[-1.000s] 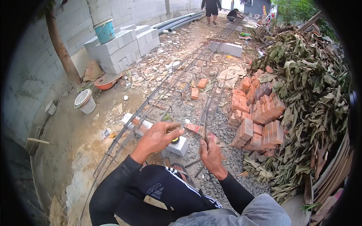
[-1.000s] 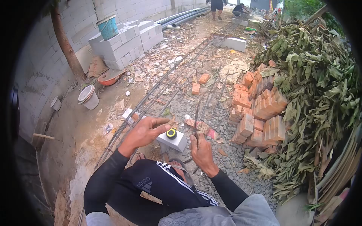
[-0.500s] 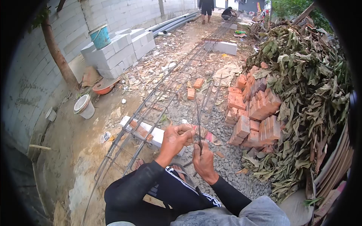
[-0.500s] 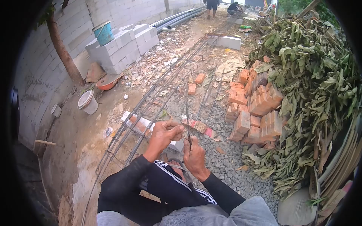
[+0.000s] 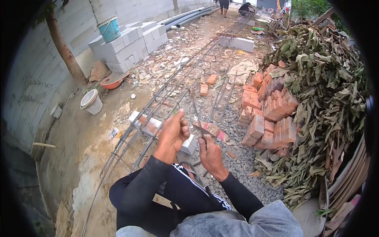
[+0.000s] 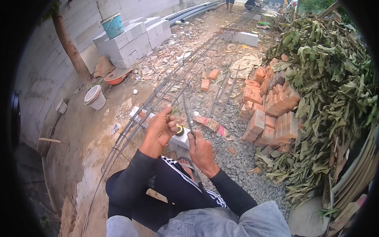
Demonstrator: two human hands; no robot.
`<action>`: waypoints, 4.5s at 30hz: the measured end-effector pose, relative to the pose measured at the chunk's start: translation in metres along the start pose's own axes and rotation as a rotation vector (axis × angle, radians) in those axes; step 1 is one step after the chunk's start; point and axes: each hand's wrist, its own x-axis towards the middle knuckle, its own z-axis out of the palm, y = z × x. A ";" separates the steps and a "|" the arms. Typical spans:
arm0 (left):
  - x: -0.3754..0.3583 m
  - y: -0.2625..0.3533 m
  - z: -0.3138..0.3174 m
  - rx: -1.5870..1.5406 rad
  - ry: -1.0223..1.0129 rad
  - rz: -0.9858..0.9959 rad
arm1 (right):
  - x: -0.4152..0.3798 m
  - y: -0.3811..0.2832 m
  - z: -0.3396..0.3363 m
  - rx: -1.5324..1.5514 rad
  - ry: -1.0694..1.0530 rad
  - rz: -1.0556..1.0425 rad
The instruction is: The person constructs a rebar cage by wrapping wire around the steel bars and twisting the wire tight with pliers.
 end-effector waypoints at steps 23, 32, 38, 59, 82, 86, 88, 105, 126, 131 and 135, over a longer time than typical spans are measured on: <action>-0.092 0.171 -0.088 -0.286 -0.408 0.679 | -0.015 -0.004 -0.012 0.063 -0.172 -0.201; -0.112 0.360 -0.301 -0.164 -0.025 1.205 | 0.006 0.097 -0.126 0.296 -0.125 0.324; -0.088 0.411 -0.435 -0.273 0.794 1.346 | 0.007 0.176 -0.140 0.012 0.105 0.116; -0.153 0.381 -0.239 1.174 0.868 1.011 | -0.042 0.114 0.011 0.630 -0.093 0.484; -0.339 0.390 -0.343 0.671 1.376 1.372 | 0.101 0.225 -0.205 -0.481 0.316 0.225; -0.366 0.399 -0.338 0.619 1.391 1.471 | 0.079 0.215 -0.162 -0.598 0.182 0.171; -0.370 0.402 -0.330 0.618 1.376 1.508 | 0.044 0.253 -0.134 -0.618 0.112 0.173; -0.228 0.303 -0.163 0.358 0.185 1.648 | 0.059 0.031 0.026 -0.499 -0.613 -0.072; -0.267 -0.012 -0.536 -0.772 0.986 0.738 | 0.236 -0.077 0.204 1.008 -0.252 0.500; -0.223 0.006 -0.494 -0.676 1.002 0.644 | 0.177 -0.101 0.225 0.560 -0.335 0.048; -0.171 0.020 -0.447 -0.594 0.885 0.671 | 0.092 -0.186 0.236 0.277 -0.380 -0.663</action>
